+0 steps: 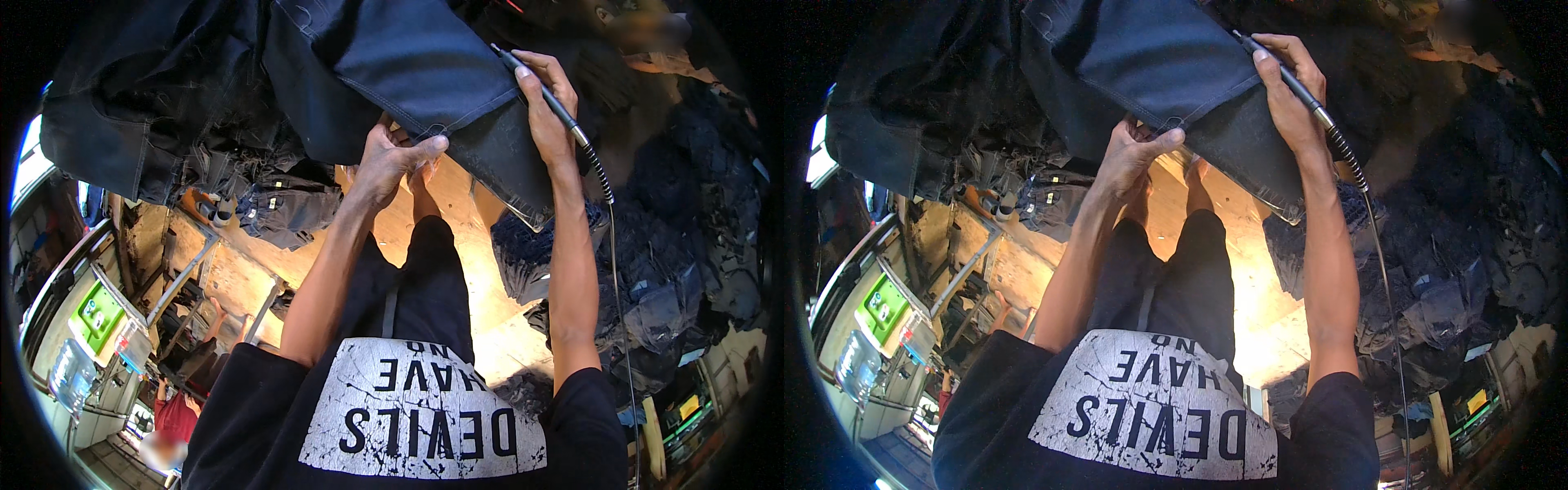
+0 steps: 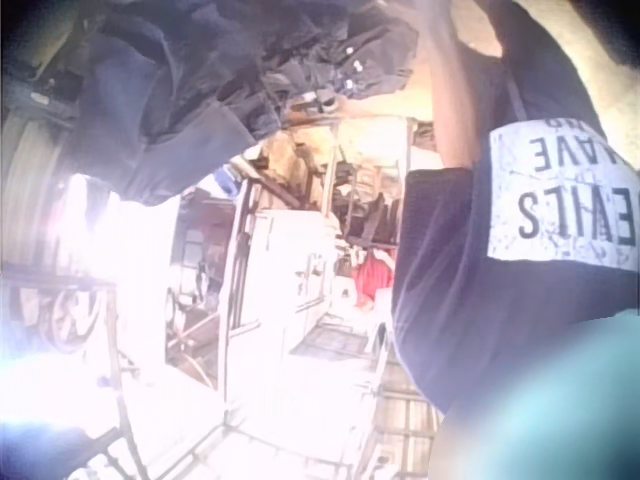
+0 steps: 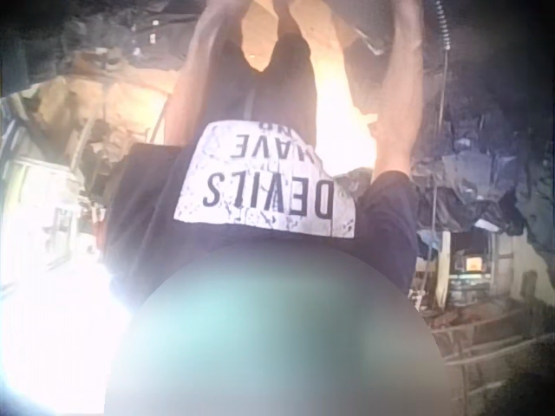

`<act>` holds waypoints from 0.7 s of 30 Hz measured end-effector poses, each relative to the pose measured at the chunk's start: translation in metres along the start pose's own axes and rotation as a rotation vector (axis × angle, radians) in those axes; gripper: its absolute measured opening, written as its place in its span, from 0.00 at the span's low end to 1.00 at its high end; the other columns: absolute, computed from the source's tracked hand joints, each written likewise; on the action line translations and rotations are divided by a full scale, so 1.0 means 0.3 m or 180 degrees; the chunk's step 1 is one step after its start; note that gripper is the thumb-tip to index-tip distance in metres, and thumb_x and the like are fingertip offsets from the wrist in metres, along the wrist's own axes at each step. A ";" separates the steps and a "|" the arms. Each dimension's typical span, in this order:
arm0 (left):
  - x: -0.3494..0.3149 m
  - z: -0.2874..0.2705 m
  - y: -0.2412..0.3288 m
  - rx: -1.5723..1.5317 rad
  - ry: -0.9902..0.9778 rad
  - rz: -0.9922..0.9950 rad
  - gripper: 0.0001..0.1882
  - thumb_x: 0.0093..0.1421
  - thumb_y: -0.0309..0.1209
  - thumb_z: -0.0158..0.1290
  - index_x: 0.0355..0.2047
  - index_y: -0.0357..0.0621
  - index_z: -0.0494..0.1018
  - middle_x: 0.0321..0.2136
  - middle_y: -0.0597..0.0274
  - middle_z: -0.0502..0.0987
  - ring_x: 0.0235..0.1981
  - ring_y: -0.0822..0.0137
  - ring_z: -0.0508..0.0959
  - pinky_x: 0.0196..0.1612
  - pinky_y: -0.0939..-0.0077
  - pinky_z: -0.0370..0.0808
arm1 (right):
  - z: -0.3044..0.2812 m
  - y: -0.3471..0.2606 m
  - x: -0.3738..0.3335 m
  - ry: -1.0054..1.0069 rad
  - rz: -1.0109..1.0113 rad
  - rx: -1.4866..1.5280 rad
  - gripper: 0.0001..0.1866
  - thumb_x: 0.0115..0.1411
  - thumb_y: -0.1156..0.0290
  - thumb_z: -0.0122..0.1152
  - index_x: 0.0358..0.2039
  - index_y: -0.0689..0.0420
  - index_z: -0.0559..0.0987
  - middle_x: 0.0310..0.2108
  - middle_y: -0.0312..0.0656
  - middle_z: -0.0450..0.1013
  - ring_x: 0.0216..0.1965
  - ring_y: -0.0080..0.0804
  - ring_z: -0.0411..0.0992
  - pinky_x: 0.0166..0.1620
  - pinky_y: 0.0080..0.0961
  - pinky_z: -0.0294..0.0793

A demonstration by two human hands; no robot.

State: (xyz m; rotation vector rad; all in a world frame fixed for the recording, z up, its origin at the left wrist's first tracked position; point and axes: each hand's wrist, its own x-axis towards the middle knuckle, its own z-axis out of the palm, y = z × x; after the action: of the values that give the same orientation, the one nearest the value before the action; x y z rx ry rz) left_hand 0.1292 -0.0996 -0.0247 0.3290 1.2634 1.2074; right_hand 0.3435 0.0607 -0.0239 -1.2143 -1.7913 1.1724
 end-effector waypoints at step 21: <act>-0.045 -0.057 -0.108 0.0504 -0.0087 0.0561 0.13 0.63 0.30 0.71 0.43 0.35 0.83 0.36 0.55 0.88 0.36 0.68 0.88 0.45 0.71 0.85 | 0.079 -0.112 -0.356 -0.0358 -0.1458 -0.0605 0.18 0.52 0.78 0.67 0.45 0.64 0.88 0.44 0.53 0.86 0.53 0.51 0.84 0.62 0.52 0.82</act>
State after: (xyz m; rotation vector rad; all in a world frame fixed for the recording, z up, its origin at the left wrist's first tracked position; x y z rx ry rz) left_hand 0.1334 -0.1306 -0.0480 0.5810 1.3306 1.2492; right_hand 0.3484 -0.0524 -0.0059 -0.7827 -2.1579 0.8327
